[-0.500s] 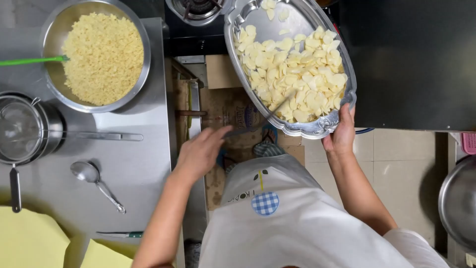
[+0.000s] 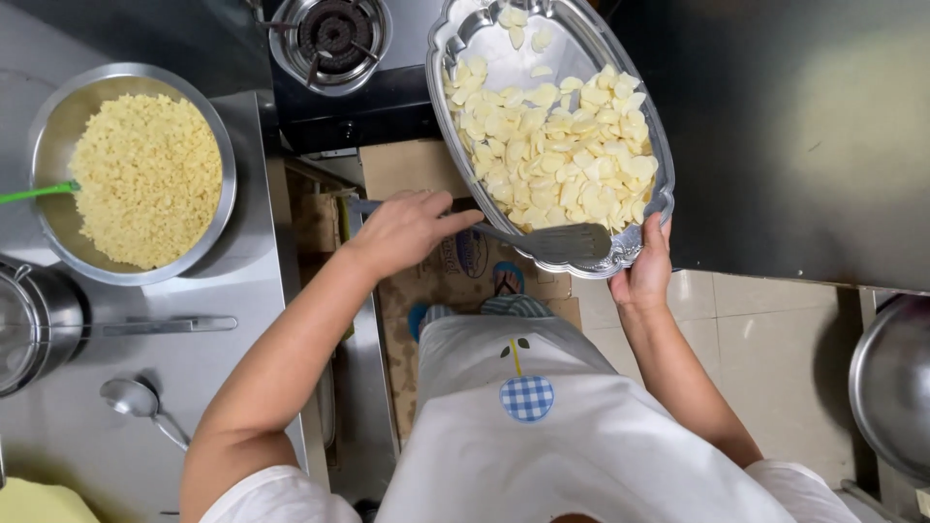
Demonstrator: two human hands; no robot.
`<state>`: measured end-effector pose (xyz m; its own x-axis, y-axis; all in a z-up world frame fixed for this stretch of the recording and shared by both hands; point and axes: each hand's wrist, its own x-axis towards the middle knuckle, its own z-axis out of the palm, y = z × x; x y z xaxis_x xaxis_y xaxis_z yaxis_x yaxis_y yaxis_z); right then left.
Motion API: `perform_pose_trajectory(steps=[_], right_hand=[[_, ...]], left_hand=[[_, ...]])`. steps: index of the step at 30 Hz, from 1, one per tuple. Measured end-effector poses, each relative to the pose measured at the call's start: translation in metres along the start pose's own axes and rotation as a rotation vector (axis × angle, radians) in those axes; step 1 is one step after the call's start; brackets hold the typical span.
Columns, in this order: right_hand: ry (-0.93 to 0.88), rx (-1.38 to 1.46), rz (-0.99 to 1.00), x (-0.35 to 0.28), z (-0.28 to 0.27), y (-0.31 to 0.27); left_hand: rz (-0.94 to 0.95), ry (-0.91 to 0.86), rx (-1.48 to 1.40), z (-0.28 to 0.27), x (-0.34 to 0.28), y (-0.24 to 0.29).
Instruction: Transferring sliced potatoes from a tray into a frying pan and stirring them on a gas stove.
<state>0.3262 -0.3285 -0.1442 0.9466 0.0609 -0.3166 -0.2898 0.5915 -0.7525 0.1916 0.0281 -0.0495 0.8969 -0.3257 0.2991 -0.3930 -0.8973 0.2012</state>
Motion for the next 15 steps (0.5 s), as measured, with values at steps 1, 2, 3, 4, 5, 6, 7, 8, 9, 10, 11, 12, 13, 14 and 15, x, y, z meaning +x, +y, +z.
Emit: perform_pose_trajectory(steps=[1,2,3,4,5,6,7,8,9,10,11,12,13,14,15], right_hand=[[0.005,0.003,-0.002,0.000,0.000,0.000],[0.012,0.003,-0.003,0.001,0.000,-0.001],[0.020,0.003,-0.004,0.003,0.002,-0.001],[0.025,0.008,-0.008,0.004,0.003,-0.001],[0.038,0.015,-0.013,0.005,0.004,0.000],[0.052,0.022,-0.019,0.006,0.006,0.001],[0.059,0.027,-0.023,0.011,0.006,0.003],[0.059,0.024,-0.036,0.012,0.004,0.006],[0.060,0.021,-0.048,0.014,0.003,0.010],[0.072,0.027,-0.055,0.017,0.004,0.012],[0.067,0.026,-0.064,0.020,0.006,0.014],[0.065,0.028,-0.074,0.021,0.008,0.018],[0.079,0.036,-0.080,0.017,0.012,0.023],[0.093,0.040,-0.093,0.019,0.018,0.025],[0.107,0.044,-0.105,0.021,0.024,0.028]], left_hand=[[0.005,-0.003,-0.001,0.004,0.003,-0.007],[0.012,0.017,0.033,0.006,0.007,-0.014],[0.018,0.038,0.067,0.009,0.012,-0.022],[0.026,0.036,0.067,0.012,0.015,-0.029],[0.032,0.045,0.085,0.016,0.019,-0.038],[0.037,0.054,0.102,0.021,0.022,-0.046],[0.046,0.052,0.100,0.027,0.028,-0.058],[0.064,0.043,0.098,0.034,0.031,-0.069],[0.081,0.033,0.096,0.041,0.034,-0.081],[0.094,0.029,0.091,0.038,0.042,-0.088],[0.105,0.034,0.091,0.034,0.049,-0.095],[0.120,0.036,0.091,0.029,0.056,-0.102],[0.136,0.029,0.086,0.032,0.057,-0.111],[0.144,0.032,0.056,0.034,0.062,-0.121],[0.152,0.034,0.027,0.037,0.067,-0.132]])
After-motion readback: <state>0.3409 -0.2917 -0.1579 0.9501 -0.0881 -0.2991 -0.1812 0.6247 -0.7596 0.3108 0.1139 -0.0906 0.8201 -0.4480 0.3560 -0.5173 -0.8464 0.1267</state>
